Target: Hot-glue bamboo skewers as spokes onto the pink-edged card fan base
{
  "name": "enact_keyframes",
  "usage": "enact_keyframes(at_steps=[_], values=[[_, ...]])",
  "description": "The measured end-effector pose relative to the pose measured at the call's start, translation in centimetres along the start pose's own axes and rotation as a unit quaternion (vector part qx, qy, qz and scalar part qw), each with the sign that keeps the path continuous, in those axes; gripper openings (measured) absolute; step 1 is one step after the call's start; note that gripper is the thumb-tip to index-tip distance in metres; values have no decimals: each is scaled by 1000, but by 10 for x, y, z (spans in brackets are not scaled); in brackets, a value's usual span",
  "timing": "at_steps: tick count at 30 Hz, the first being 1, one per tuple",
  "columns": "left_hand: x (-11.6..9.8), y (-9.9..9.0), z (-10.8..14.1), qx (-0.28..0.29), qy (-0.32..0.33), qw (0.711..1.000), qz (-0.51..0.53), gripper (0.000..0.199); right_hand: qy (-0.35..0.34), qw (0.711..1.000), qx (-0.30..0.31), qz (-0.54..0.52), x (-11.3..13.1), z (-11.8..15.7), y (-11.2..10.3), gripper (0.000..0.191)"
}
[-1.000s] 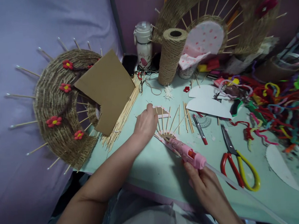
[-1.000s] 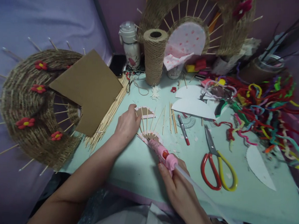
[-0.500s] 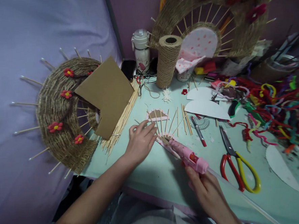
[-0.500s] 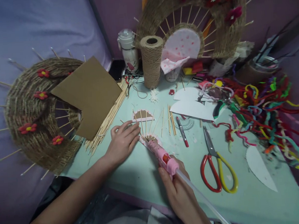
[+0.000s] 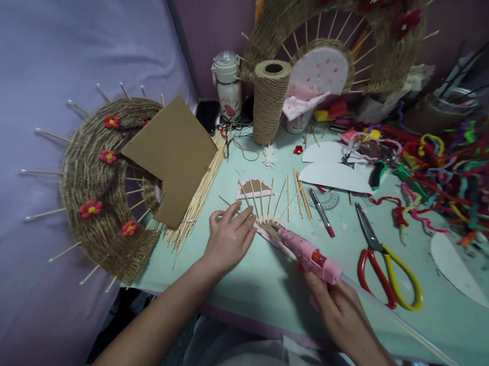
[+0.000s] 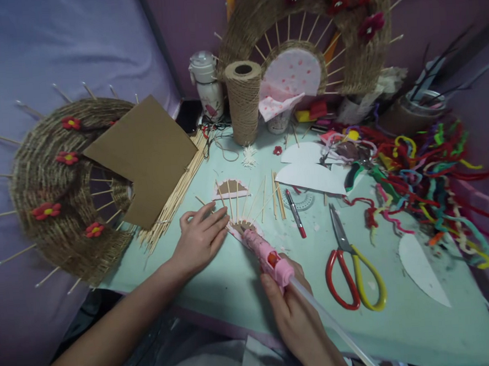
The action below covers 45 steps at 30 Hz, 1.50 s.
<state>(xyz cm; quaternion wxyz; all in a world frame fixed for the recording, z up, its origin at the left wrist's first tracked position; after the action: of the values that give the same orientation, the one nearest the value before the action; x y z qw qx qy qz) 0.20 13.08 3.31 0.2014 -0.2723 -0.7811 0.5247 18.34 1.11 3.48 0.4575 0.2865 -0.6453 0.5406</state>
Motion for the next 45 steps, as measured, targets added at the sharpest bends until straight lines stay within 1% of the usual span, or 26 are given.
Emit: enact_keyframes(at_steps=[14,22,29,38,45], values=[[0,2,0,5,-3,1000,10,25,-3,1000,7,1,-1,0,1,61],[0,4,0,37,-9,999,6,27,11,1000,2,-7,-3,2,2,59],[0,3,0,45,-11,999,4,27,21,1000,3,-16,-2,1,2,59],[-1,2,-1,34,-2,999,-5,25,22,999,-1,-23,-3,3,1,60],[-2,1,-1,37,-3,999,-4,25,25,999,-3,-27,-1,2,1,60]])
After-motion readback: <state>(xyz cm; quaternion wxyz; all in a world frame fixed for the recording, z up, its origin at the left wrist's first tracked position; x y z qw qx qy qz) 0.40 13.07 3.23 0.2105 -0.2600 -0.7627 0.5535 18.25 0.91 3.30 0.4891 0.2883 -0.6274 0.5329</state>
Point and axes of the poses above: each hand's wrist, its own z-axis away from the middle knuckle, its own y-axis out of the palm, x = y × z, the point moved 6 cm from there along -z, towards the middle knuckle, and after that the axes turned 14 degrees about -z, right-handed, at the moved point
